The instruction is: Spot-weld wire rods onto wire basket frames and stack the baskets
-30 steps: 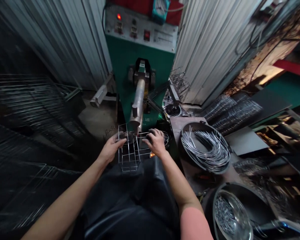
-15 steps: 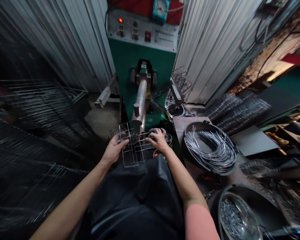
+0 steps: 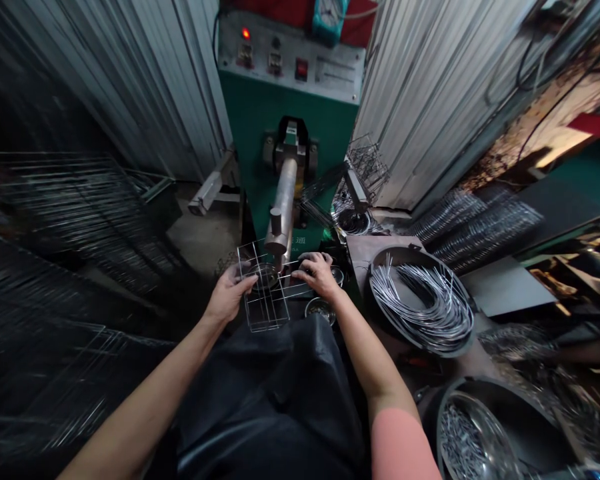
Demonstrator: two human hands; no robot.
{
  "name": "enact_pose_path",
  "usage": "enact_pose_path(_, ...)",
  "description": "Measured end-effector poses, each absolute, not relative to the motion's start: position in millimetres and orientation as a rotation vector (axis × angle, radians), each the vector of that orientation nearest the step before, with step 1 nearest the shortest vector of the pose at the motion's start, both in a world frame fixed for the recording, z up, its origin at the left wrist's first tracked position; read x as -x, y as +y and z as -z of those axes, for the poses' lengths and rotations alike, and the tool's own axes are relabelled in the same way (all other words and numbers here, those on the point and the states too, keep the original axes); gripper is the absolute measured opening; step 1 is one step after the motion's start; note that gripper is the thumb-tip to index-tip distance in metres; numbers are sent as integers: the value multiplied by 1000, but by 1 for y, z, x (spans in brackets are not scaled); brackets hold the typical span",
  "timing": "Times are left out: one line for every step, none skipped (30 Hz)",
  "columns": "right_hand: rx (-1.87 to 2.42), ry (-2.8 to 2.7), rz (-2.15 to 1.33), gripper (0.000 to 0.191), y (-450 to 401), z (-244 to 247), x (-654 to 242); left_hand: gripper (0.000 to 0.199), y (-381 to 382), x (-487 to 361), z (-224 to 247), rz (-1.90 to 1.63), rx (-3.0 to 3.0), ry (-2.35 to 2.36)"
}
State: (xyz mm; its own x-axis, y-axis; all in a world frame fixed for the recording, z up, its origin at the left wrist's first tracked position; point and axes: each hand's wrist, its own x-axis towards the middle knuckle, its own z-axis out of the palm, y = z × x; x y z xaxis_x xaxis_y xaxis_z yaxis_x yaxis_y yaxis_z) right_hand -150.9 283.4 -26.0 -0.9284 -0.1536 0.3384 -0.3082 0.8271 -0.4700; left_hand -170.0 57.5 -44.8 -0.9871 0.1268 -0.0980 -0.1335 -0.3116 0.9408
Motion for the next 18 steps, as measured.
enact_pose_path(-356,-2730,-769,23,284,25,152,50,58,171,44,-2428,13,1732)
enact_pose_path(-360,-2737,-767,23,284,25,153,51,58,171,43,-2434,18,1725)
enact_pose_path(-363,-2744,-764,24,284,24,155,51,58,172,42,-2439,22,1719)
enact_pose_path(-365,-2749,-762,24,284,24,156,52,58,173,41,-2441,26,1712)
enact_pose_path(-364,-2754,-760,24,284,24,158,52,58,173,41,-2439,27,1703)
enact_pose_path(-361,-2757,-760,24,284,23,159,51,59,174,41,-2438,28,1694)
enact_pose_path(-358,-2758,-763,25,284,23,161,51,59,175,41,-2440,29,1683)
enact_pose_path(-355,-2760,-767,25,284,23,162,51,59,177,41,-2445,31,1671)
enact_pose_path(-350,-2761,-771,26,284,23,164,51,60,178,42,-2455,34,1659)
enact_pose_path(-344,-2763,-776,27,285,23,165,51,60,180,43,-2466,37,1646)
enact_pose_path(-339,-2766,-778,27,285,22,166,51,61,182,44,-2477,39,1634)
enact_pose_path(-334,-2770,-778,27,285,22,168,51,62,183,45,-2486,40,1622)
enact_pose_path(-328,-2774,-776,26,285,21,169,51,62,185,45,-2489,40,1610)
enact_pose_path(-323,-2777,-772,26,285,20,169,52,62,186,46,-2489,41,1600)
enact_pose_path(-321,-2780,-768,26,285,20,170,52,63,187,46,-2489,44,1592)
enact_pose_path(-321,-2783,-765,26,285,20,170,52,63,188,47,-2488,48,1584)
enact_pose_path(-320,-2784,-763,26,285,19,171,52,63,189,47,-2487,52,1578)
enact_pose_path(-322,-2786,-762,26,285,20,171,52,63,189,47,-2487,58,1570)
